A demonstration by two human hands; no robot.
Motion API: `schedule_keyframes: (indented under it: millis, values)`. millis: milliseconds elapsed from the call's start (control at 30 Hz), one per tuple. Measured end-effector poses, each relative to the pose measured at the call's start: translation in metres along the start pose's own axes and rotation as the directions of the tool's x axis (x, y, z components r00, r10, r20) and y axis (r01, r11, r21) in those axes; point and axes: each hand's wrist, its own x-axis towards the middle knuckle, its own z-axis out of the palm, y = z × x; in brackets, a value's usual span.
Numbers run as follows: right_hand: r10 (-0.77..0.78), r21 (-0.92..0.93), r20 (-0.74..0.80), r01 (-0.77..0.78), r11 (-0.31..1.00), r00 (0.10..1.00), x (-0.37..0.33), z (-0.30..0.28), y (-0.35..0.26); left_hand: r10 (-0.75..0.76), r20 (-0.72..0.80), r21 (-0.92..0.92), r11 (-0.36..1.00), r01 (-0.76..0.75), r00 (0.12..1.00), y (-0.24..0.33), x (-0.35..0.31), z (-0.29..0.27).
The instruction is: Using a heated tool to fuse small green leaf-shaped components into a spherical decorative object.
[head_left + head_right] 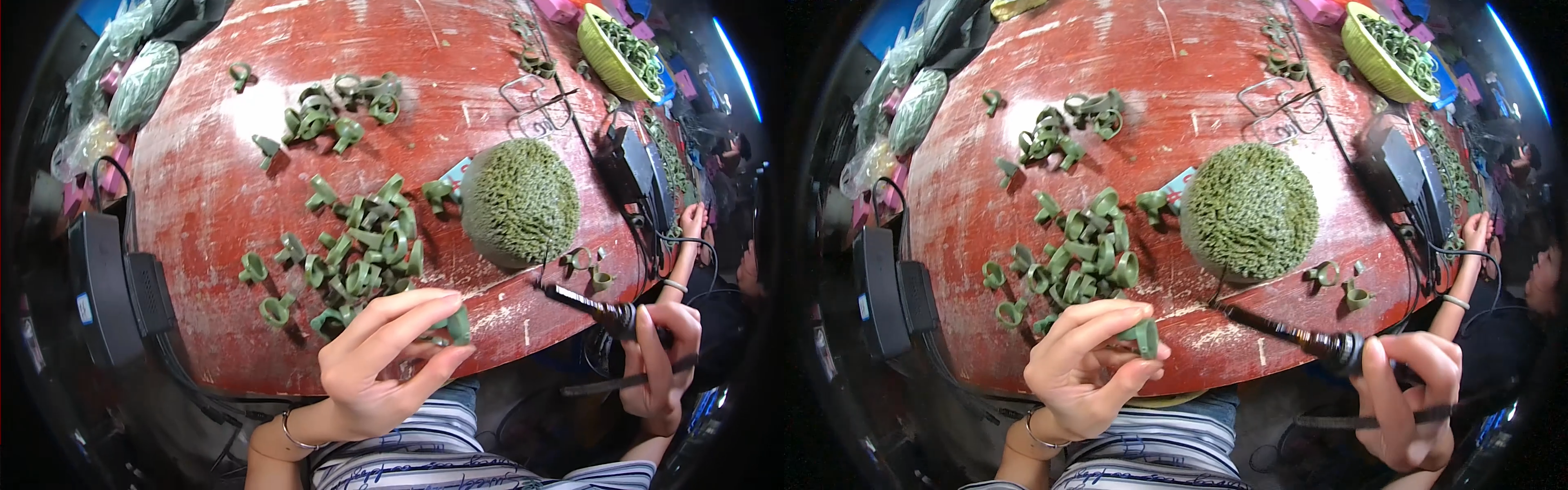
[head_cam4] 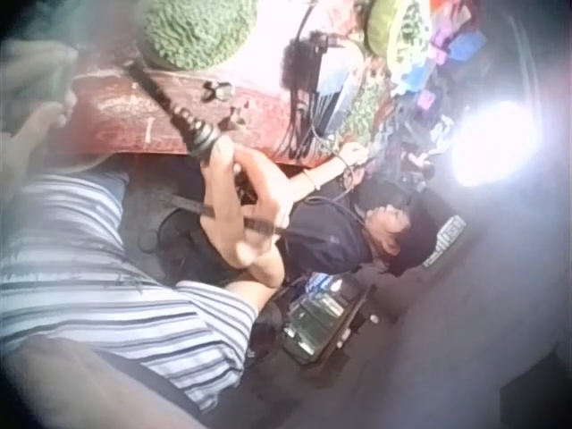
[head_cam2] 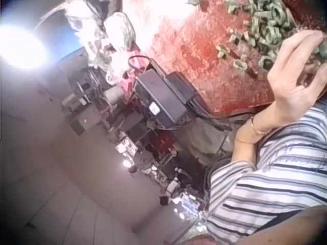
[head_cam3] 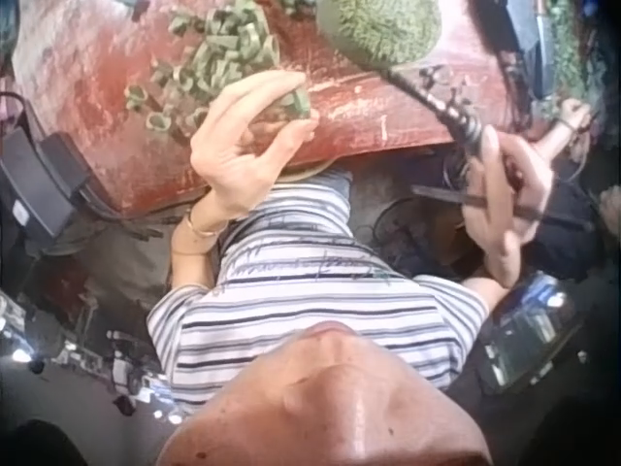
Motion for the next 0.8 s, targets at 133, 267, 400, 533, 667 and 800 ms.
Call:
schedule_keyframes:
  millis: [133,267,400,533,667,800]
  values:
    - [0.050,0.116,0.092,-0.061,0.991,0.995,-0.002,-0.005,-0.014,0.043,0.023,-0.021,0.999,-0.042,0.999,-0.002,-0.001,0.000]
    - [0.001,0.156,0.114,-0.019,0.988,0.993,-0.002,-0.001,-0.015,0.041,-0.001,-0.028,0.999,-0.041,0.999,-0.003,-0.003,0.000]
    - [0.007,0.150,0.128,-0.026,0.988,0.992,-0.001,-0.001,-0.017,0.111,0.007,0.042,0.993,-0.111,0.994,-0.001,0.000,-0.001]
    - [0.020,0.151,0.145,-0.042,0.988,0.989,0.000,-0.002,-0.018,0.111,0.000,0.061,0.992,-0.110,0.994,0.001,-0.001,-0.001]
    - [-0.042,0.140,0.106,0.027,0.990,0.993,0.002,0.003,-0.014,0.077,0.029,0.079,0.994,-0.079,0.997,0.002,0.001,-0.005]
    - [-0.073,0.154,0.096,0.057,0.986,0.993,0.001,0.002,-0.013,0.108,0.026,0.089,0.990,-0.110,0.994,0.000,0.000,-0.004]
